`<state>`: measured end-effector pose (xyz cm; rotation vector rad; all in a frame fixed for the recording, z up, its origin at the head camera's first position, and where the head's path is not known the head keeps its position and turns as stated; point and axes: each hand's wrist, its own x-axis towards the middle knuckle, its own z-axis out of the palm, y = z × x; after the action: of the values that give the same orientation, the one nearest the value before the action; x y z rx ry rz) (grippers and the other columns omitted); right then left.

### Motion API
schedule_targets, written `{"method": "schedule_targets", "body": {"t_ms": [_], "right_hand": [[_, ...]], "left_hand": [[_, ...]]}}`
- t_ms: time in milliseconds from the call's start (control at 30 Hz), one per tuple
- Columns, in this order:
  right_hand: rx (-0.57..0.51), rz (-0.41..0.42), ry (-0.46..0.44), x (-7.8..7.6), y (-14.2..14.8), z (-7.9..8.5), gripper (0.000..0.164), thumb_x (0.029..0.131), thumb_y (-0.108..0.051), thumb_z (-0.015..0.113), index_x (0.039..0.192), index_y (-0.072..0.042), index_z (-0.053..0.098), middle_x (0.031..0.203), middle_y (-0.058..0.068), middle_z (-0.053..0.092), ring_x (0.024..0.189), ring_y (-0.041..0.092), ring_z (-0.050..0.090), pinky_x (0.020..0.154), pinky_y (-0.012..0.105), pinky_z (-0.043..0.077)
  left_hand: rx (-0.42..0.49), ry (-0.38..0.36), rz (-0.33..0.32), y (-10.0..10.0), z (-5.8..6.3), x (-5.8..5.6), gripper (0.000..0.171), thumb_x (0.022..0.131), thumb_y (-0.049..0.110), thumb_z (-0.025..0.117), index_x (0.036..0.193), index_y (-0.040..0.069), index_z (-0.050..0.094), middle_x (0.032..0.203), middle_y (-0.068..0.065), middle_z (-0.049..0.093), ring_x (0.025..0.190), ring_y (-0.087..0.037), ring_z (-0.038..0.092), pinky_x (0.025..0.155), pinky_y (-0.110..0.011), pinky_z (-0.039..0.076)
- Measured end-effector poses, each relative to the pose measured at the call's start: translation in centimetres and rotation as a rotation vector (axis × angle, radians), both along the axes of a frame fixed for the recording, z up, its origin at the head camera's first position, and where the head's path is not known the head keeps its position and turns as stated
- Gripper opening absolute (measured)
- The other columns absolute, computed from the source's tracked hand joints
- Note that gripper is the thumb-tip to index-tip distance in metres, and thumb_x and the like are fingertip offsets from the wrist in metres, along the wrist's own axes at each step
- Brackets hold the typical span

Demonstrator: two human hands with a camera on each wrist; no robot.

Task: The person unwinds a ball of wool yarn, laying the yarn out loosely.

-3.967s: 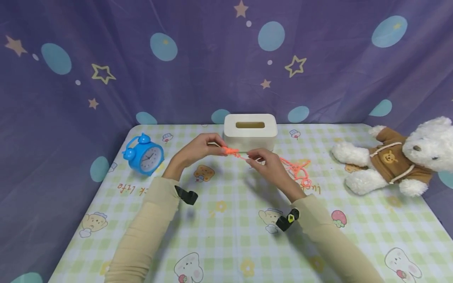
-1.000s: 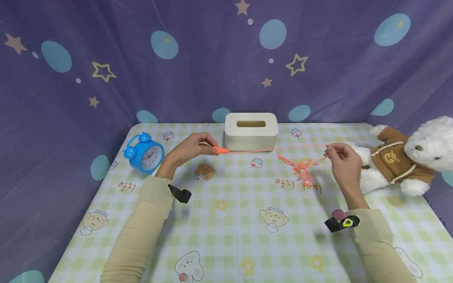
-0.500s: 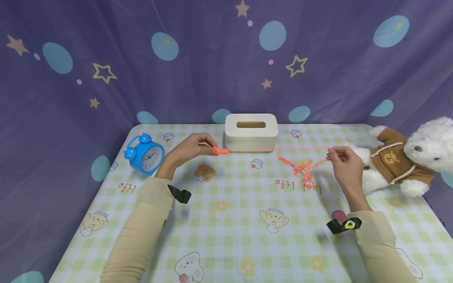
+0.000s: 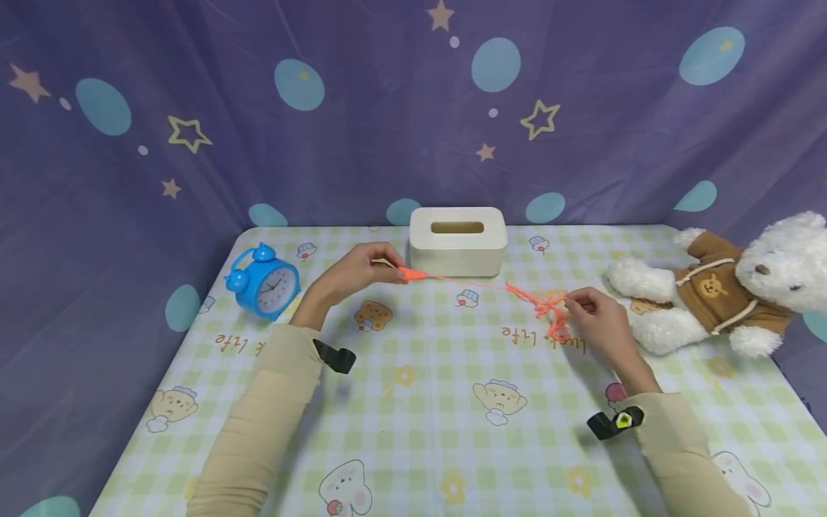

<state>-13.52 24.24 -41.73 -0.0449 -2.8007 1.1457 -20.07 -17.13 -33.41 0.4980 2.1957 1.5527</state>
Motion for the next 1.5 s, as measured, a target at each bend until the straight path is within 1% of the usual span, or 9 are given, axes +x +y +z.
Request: {"method": "schedule_targets", "body": {"t_ms": [167,367,467,600,700,933,1233,1400,1500], "right_hand": [[0.006,0.073,0.006,-0.1,-0.8,-0.7,0.025,0.098,-0.027,0.055,0.108,-0.007,0.065,0.097,0.014,0.069,0.086,0.026,0.064,0.064,0.03,0.051],[-0.001,0.108,0.004,-0.4,-1.5,-0.6,0.025,0.099,-0.025,0.054,0.112,-0.006,0.064,0.106,0.015,0.068,0.094,0.03,0.066,0.076,0.041,0.054],[-0.01,0.109,0.047,-0.6,-2.1,-0.3,0.024,0.098,-0.022,0.055,0.112,-0.005,0.064,0.105,0.015,0.068,0.094,0.03,0.065,0.079,0.044,0.053],[-0.04,0.137,0.139,-1.0,-3.3,0.2,0.021,0.096,-0.016,0.058,0.11,-0.002,0.064,0.104,0.015,0.068,0.095,0.029,0.065,0.082,0.045,0.053],[-0.073,0.171,0.189,-1.4,-4.8,0.8,0.02,0.094,-0.014,0.06,0.11,-0.001,0.064,0.104,0.015,0.068,0.094,0.028,0.065,0.082,0.045,0.053],[-0.158,0.277,0.233,-2.2,-9.2,1.8,0.021,0.092,-0.014,0.064,0.111,-0.004,0.064,0.106,0.012,0.067,0.095,0.024,0.064,0.082,0.042,0.053],[-0.212,0.402,0.277,-3.2,-14.2,2.1,0.022,0.09,-0.016,0.067,0.11,-0.007,0.066,0.105,0.008,0.067,0.097,0.021,0.064,0.087,0.04,0.054],[-0.253,0.456,0.328,-3.6,-16.2,2.0,0.019,0.09,-0.017,0.068,0.106,-0.007,0.07,0.102,0.007,0.069,0.094,0.02,0.066,0.084,0.038,0.055],[-0.293,0.47,0.327,-3.7,-17.1,2.0,0.015,0.089,-0.015,0.068,0.101,-0.005,0.07,0.097,0.008,0.07,0.089,0.02,0.066,0.081,0.035,0.056]], "left_hand": [[0.004,0.004,-0.009,0.6,-0.1,0.1,0.016,0.089,0.015,0.069,0.101,0.004,0.063,0.108,-0.012,0.059,0.099,-0.028,0.066,0.091,-0.038,0.054],[0.024,-0.025,-0.03,0.8,-0.1,0.1,0.018,0.089,0.014,0.069,0.102,0.004,0.062,0.109,-0.012,0.061,0.103,-0.032,0.065,0.093,-0.038,0.053],[0.028,-0.023,-0.04,0.9,-0.1,0.2,0.018,0.089,0.014,0.068,0.103,0.004,0.062,0.108,-0.012,0.062,0.106,-0.037,0.062,0.093,-0.038,0.053],[0.024,-0.012,-0.041,0.9,0.0,0.2,0.017,0.089,0.014,0.068,0.103,0.004,0.062,0.107,-0.012,0.063,0.104,-0.034,0.063,0.093,-0.038,0.053],[0.021,-0.005,-0.038,0.9,0.0,0.2,0.017,0.089,0.014,0.068,0.103,0.005,0.063,0.106,-0.012,0.063,0.1,-0.029,0.065,0.093,-0.038,0.053],[0.026,-0.007,-0.041,1.0,0.1,0.3,0.018,0.089,0.014,0.069,0.103,0.004,0.063,0.106,-0.012,0.063,0.108,-0.041,0.059,0.094,-0.038,0.052],[0.011,0.006,-0.024,1.1,0.1,0.3,0.017,0.088,0.015,0.07,0.101,0.006,0.064,0.105,-0.011,0.065,0.102,-0.035,0.063,0.093,-0.039,0.052],[0.009,0.015,-0.031,1.2,0.1,0.3,0.019,0.087,0.018,0.072,0.1,0.006,0.064,0.107,-0.01,0.061,0.099,-0.03,0.064,0.091,-0.039,0.053],[0.009,0.024,-0.03,1.2,0.1,0.3,0.019,0.087,0.019,0.071,0.1,0.006,0.064,0.107,-0.011,0.061,0.098,-0.027,0.065,0.09,-0.039,0.053]]}}
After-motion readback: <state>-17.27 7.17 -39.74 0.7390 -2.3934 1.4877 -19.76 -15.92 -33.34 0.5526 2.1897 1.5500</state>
